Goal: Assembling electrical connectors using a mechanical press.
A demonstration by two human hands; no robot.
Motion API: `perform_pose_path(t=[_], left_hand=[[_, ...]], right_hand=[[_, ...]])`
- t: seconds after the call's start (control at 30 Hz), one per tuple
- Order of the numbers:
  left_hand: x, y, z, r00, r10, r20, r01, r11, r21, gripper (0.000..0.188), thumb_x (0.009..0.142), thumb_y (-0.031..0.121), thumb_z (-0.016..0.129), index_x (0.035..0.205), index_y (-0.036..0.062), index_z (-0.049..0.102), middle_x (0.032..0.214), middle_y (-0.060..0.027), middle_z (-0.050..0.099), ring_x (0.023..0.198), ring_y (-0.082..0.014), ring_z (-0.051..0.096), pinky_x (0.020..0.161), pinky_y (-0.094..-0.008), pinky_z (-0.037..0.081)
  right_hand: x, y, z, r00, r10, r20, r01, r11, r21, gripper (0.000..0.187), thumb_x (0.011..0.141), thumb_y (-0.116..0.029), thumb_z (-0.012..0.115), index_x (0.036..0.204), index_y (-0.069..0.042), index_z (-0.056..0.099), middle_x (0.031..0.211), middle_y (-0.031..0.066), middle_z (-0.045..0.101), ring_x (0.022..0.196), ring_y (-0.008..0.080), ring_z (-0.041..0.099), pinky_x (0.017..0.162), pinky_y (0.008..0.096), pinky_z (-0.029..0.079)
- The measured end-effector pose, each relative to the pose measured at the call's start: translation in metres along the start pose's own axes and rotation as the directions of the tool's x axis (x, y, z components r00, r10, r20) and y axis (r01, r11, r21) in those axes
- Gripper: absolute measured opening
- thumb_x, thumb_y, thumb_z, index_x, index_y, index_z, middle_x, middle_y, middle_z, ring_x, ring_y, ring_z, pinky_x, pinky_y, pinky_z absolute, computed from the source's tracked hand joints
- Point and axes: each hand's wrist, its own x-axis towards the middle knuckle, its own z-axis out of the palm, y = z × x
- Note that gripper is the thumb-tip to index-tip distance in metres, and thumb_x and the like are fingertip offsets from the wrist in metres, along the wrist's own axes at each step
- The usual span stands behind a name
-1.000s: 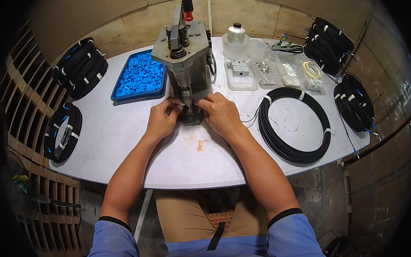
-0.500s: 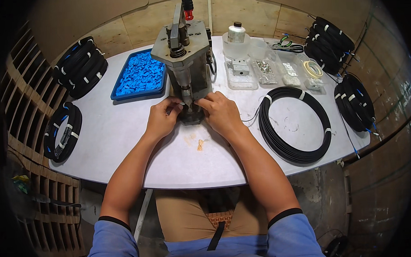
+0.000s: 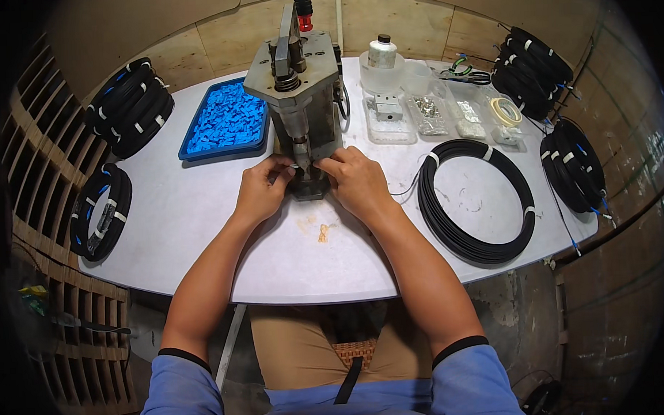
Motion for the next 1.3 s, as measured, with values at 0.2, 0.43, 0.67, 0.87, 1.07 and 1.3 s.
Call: perform_pose_path(t=[0.2, 0.43, 0.67, 0.87, 1.07, 1.3], left_hand=[[-0.0004, 0.0010, -0.0002, 1.000, 0.000, -0.003, 0.000, 1.000, -0.017, 0.019, 0.094, 0.010, 0.071, 0.109, -0.0005, 0.074, 0.087, -0.0157, 0.077, 0.078, -0.0187, 0.074, 0.075, -0.0322, 0.057], [-0.0006, 0.0010, -0.0007, 1.000, -0.004, 0.003, 0.004, 1.000, -0.009, 0.019, 0.094, 0.010, 0.071, 0.109, -0.0002, 0.073, 0.085, -0.0149, 0.077, 0.075, -0.0176, 0.072, 0.073, -0.0314, 0.057], [-0.0007, 0.0015, -0.0005, 1.000, -0.014, 0.001, 0.014, 1.000, -0.024, 0.020, 0.093, 0.010, 0.071, 0.109, -0.0007, 0.073, 0.086, -0.0154, 0.077, 0.077, -0.0185, 0.073, 0.075, -0.0321, 0.057], [-0.0005, 0.0025, -0.0006, 1.000, -0.015, 0.002, 0.015, 1.000, -0.021, 0.020, 0.093, 0.011, 0.071, 0.108, -0.0009, 0.074, 0.088, -0.0159, 0.077, 0.079, -0.0197, 0.074, 0.076, -0.0326, 0.058], [-0.0004, 0.0026, -0.0004, 1.000, -0.018, 0.003, 0.018, 1.000, -0.011, 0.019, 0.093, 0.011, 0.071, 0.108, -0.0008, 0.074, 0.088, -0.0157, 0.077, 0.079, -0.0200, 0.074, 0.077, -0.0331, 0.058], [-0.0003, 0.0009, 0.0002, 1.000, -0.005, -0.004, 0.005, 1.000, -0.017, 0.019, 0.094, 0.011, 0.070, 0.109, -0.0008, 0.074, 0.087, -0.0154, 0.077, 0.079, -0.0197, 0.074, 0.077, -0.0328, 0.058]], right_hand=[[0.0003, -0.0008, -0.0009, 1.000, 0.001, 0.006, -0.001, 1.000, -0.006, 0.030, 0.078, -0.004, 0.068, 0.103, -0.018, 0.078, 0.090, 0.0026, 0.067, 0.090, 0.0263, 0.067, 0.071, 0.0399, 0.059], [-0.0001, 0.0004, 0.0007, 1.000, -0.002, 0.007, 0.002, 1.000, -0.002, 0.040, 0.075, 0.001, 0.071, 0.109, -0.016, 0.078, 0.088, 0.0039, 0.066, 0.088, 0.0248, 0.066, 0.073, 0.0379, 0.057], [0.0004, -0.0002, 0.0001, 1.000, 0.002, 0.002, -0.002, 1.000, -0.004, 0.032, 0.078, -0.004, 0.067, 0.105, -0.018, 0.078, 0.090, 0.0026, 0.067, 0.090, 0.0261, 0.067, 0.071, 0.0397, 0.059], [0.0001, 0.0018, 0.0014, 1.000, 0.005, 0.015, -0.005, 1.000, 0.001, 0.040, 0.075, 0.001, 0.072, 0.110, -0.017, 0.078, 0.089, 0.0037, 0.066, 0.089, 0.0246, 0.066, 0.072, 0.0379, 0.057], [0.0005, 0.0002, -0.0008, 1.000, 0.010, 0.025, -0.010, 1.000, -0.002, 0.042, 0.074, 0.001, 0.072, 0.111, -0.017, 0.078, 0.089, 0.0037, 0.067, 0.089, 0.0247, 0.066, 0.073, 0.0378, 0.057], [0.0001, 0.0000, -0.0007, 1.000, 0.012, 0.029, -0.012, 1.000, -0.004, 0.041, 0.074, 0.002, 0.072, 0.110, -0.016, 0.078, 0.089, 0.0041, 0.067, 0.089, 0.0251, 0.066, 0.074, 0.0379, 0.058]])
